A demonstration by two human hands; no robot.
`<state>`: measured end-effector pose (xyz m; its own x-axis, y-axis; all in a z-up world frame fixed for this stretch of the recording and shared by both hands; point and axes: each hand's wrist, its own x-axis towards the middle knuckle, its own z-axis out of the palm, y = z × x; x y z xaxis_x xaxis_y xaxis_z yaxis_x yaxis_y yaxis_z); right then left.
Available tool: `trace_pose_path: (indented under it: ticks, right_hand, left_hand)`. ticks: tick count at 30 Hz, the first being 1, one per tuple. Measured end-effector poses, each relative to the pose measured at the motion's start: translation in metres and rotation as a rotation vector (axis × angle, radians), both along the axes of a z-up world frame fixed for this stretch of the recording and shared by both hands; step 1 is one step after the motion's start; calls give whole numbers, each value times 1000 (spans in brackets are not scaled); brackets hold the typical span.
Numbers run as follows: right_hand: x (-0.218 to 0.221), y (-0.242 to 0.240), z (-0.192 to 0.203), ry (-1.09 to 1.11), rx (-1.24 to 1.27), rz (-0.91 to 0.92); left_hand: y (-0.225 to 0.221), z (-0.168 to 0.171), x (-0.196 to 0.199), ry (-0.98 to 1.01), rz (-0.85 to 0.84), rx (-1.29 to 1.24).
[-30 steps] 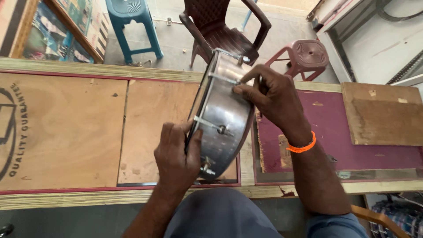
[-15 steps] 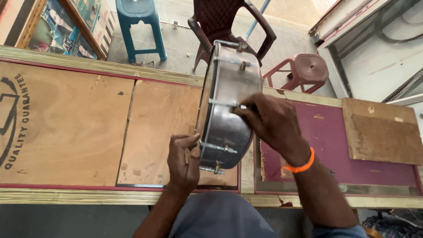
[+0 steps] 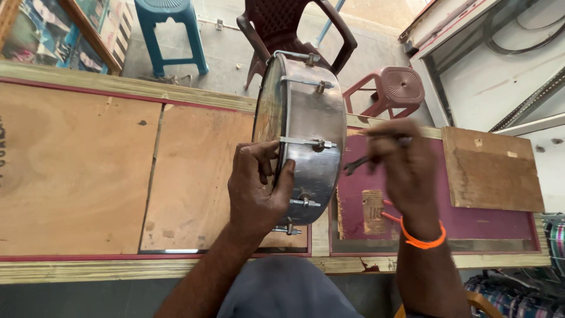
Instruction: The person tightens several metal lugs around the rim of a drum using a small wrench, rotating the drum to access different bolts.
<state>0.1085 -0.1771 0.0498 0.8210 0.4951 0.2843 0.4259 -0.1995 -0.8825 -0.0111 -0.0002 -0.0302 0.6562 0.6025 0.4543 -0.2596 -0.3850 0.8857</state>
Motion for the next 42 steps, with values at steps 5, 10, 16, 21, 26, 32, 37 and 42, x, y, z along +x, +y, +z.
trace_pose_path:
  ticks: [5,10,16,21,26,32,37,42]
  right_hand:
    - [-15,-3,-1,-242,315,47]
    - [-19,-7,-17,-642,2,207]
    - [-15,5,-17,-1029,-203,359]
    - [-23,14,-27,-1329,-332,374]
    - [-5,10,-30,-1149,-399,177]
    - [57,37,7,160,-15,156]
    - [14,7,1,-271,257,134]
    - [-9,-5,-19,-785,-49,297]
  left_hand:
    - [-1,3,0,-3,42,93]
    - [1,9,-3,-14,88,154]
    - [6,12,-4,-13,73,192]
    - [8,8,-2,15,56,231]
    - [7,-1,0,-11,8,302]
    - [0,3,-1,-23,8,315]
    - [14,0,-2,-7,45,294]
    - [12,-3,-1,20,52,301]
